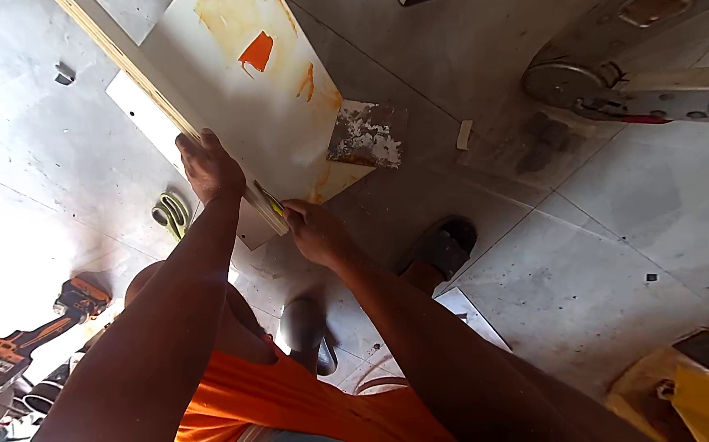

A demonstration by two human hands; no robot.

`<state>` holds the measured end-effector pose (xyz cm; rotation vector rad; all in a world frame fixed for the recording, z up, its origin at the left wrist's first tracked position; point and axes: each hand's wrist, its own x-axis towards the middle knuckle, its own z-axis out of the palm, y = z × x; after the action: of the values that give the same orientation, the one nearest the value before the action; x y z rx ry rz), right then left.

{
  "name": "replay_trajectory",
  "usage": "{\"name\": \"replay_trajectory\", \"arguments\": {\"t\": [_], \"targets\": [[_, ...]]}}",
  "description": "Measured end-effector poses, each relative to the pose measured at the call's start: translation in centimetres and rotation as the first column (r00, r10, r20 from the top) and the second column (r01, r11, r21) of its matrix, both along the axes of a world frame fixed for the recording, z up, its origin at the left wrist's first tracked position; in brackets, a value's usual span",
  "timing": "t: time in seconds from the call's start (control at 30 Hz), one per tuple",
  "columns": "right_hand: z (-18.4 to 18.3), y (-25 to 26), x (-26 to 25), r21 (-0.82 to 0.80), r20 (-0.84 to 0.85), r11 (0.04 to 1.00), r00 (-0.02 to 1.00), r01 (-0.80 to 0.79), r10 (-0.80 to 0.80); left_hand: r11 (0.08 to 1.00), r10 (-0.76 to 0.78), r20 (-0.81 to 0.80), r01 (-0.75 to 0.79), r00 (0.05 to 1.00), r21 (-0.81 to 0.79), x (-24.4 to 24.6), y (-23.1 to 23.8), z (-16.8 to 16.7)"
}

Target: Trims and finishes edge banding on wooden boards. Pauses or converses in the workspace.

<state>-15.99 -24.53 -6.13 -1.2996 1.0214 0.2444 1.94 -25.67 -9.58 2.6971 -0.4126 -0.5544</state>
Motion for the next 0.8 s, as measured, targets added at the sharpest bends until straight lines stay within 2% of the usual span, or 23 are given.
{"name": "replay_trajectory", "arguments": {"t": [0.07,0.2,0.33,0.47,0.57,0.8], "targets": [[-0.8,-0.3,0.3,0.033,0.002,0.999,1.0,-0.018,0.018,1.0,-0.008,0.001,0.008,1.0,0.001,0.0,0.0,0.1],[-0.1,1.5,-1.7,0.01,-0.061,1.0,0.998,-0.015,0.015,1.0,-0.009,-0.01,0.009,1.0,0.009,0.1,0.0,0.0],[0.5,1.8,-3.8,0.052,-0.095,0.998,0.994,-0.041,0.046,1.0,-0.007,-0.013,0.007,1.0,0.014,0.1,0.0,0.2],[1.3,0.3,-1.6,0.008,-0.046,1.0,0.999,0.0,0.0,1.0,-0.004,-0.014,0.005,1.0,0.007,0.1,0.0,0.0],[0.5,0.2,-0.5,-0.038,-0.008,0.999,1.0,0.011,-0.011,1.0,-0.019,-0.009,0.019,1.0,0.008,0.1,-0.1,0.2],[0.6,2.1,-5.1,0.103,-0.118,0.994,0.991,-0.047,0.059,1.0,-0.009,-0.02,0.009,1.0,0.017,0.2,-0.1,0.2]]}}
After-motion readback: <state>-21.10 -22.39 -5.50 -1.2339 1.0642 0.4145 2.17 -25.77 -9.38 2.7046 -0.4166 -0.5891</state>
